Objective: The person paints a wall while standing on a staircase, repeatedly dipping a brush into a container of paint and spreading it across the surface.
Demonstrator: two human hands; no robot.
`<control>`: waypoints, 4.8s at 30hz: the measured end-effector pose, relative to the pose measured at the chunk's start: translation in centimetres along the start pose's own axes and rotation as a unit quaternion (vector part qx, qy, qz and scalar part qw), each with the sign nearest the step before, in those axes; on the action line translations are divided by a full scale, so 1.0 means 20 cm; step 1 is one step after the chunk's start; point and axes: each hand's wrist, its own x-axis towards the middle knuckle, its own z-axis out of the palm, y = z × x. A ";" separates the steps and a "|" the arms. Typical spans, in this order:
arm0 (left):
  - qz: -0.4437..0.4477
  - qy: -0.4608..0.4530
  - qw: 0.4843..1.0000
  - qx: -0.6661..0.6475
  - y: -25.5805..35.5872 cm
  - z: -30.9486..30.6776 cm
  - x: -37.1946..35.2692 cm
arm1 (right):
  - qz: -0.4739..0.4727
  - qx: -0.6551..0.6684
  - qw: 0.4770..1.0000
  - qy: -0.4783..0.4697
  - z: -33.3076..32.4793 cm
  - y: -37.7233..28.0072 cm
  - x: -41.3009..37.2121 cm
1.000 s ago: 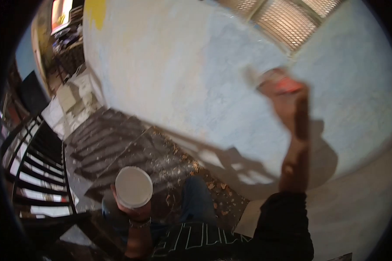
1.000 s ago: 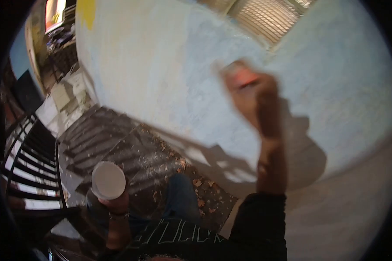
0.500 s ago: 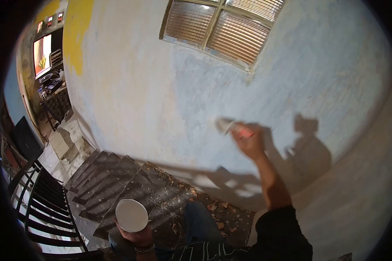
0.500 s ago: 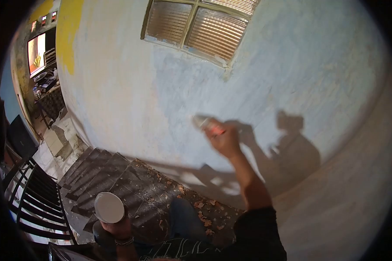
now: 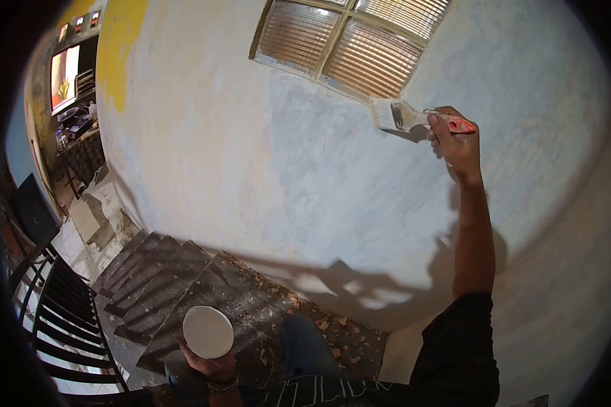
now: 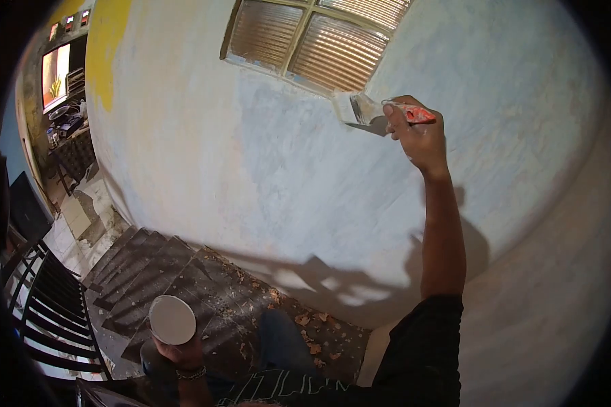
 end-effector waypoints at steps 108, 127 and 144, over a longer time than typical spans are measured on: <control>-0.280 0.035 0.955 -0.086 -0.32 0.44 0.45 | 0.020 -0.011 0.997 0.073 0.21 0.10 -0.03; -0.254 0.071 0.961 -0.088 -0.20 0.48 0.41 | -0.015 0.052 0.996 -0.069 0.39 0.15 -0.08; -0.253 0.045 0.961 -0.099 -0.20 0.46 0.42 | -0.040 0.005 0.996 -0.076 0.30 -0.15 0.09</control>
